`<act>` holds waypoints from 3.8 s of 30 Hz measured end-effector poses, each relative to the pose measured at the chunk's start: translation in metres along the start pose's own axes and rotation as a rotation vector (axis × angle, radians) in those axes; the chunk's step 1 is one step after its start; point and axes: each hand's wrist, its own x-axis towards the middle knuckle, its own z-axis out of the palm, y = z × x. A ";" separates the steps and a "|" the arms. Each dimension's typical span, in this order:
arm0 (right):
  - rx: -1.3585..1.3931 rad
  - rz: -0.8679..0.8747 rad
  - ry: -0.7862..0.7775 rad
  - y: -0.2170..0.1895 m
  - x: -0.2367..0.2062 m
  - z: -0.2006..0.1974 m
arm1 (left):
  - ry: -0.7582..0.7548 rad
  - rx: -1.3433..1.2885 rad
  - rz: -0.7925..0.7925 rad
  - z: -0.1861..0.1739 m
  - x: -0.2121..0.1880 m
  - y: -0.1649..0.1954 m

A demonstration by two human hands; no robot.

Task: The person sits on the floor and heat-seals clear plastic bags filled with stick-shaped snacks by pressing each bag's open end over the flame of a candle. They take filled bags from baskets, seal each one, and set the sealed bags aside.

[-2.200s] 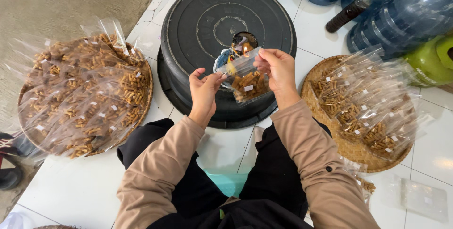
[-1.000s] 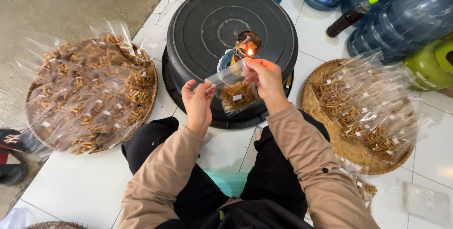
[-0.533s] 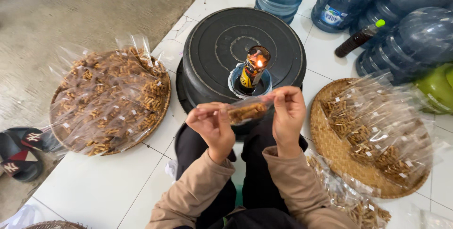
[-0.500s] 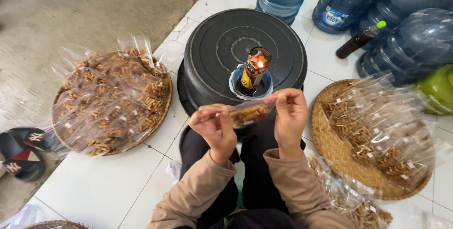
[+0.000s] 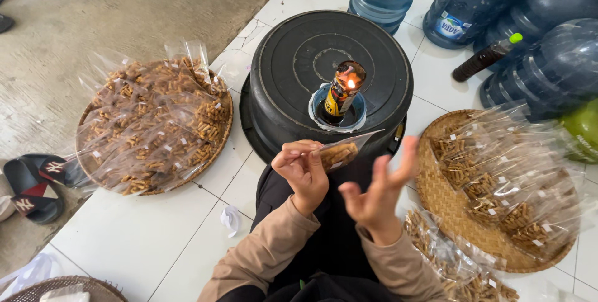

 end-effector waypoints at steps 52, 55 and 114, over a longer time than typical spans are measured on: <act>-0.336 -0.050 -0.072 -0.024 0.000 -0.006 | 0.005 0.012 -0.006 0.007 0.008 0.050; -0.151 0.005 0.006 -0.018 0.001 -0.008 | 0.002 0.008 -0.008 0.008 0.008 0.054; 0.422 1.263 0.070 -0.019 -0.129 -0.125 | -0.698 -0.270 -0.676 0.034 -0.058 0.071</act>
